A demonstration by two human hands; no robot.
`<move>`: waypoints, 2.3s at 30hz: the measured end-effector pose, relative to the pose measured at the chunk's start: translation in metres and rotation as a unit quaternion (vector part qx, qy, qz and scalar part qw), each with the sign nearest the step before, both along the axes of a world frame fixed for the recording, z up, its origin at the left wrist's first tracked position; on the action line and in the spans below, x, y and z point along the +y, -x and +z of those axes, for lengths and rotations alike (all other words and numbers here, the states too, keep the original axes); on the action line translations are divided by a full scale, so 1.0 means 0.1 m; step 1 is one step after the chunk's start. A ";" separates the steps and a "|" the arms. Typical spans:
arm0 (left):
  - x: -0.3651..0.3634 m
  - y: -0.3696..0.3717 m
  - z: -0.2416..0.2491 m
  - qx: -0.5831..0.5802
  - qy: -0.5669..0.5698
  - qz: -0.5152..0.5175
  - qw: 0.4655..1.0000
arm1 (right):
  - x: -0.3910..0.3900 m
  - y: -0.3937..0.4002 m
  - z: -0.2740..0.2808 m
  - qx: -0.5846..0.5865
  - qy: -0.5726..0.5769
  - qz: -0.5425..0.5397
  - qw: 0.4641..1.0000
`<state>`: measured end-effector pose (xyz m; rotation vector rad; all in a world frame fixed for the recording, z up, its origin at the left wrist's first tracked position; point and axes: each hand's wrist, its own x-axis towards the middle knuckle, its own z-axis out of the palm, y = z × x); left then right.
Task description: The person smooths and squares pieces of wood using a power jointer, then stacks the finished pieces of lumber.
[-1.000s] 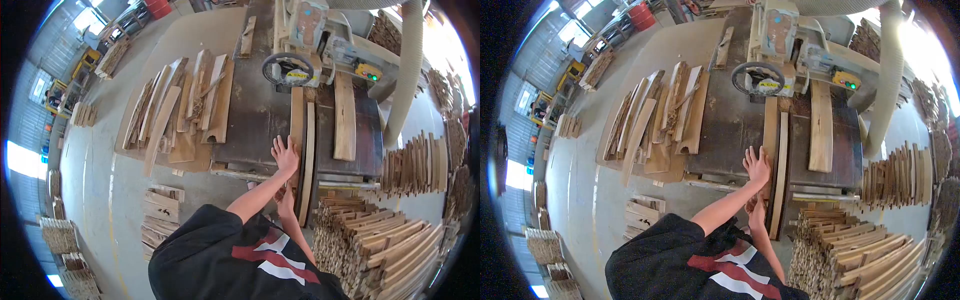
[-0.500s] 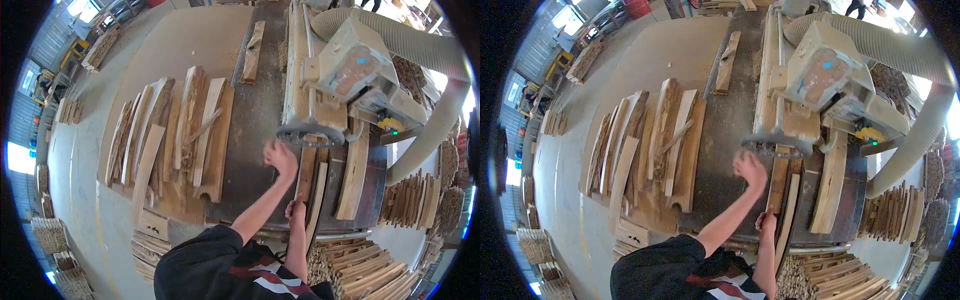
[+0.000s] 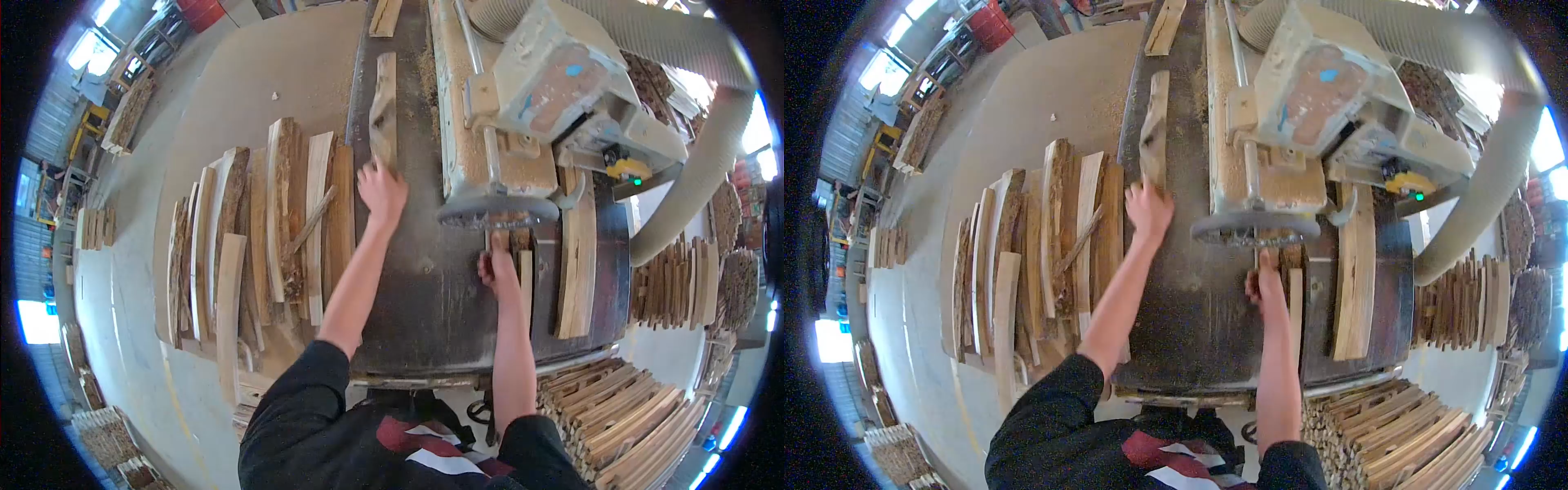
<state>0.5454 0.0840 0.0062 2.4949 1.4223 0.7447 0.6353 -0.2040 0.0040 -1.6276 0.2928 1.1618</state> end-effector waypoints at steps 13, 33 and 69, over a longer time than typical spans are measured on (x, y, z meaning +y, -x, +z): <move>-3.63 2.38 -0.11 0.020 0.095 -0.093 0.991 | -2.13 2.73 -0.06 -0.637 -0.042 0.159 0.753; -3.10 0.34 -0.29 -0.039 0.118 -0.138 0.983 | -1.42 1.60 -0.12 0.058 -0.087 -0.203 0.974; -3.18 2.32 0.14 -0.098 0.047 -0.100 0.989 | -1.72 2.57 -0.02 -0.447 -0.011 0.150 0.882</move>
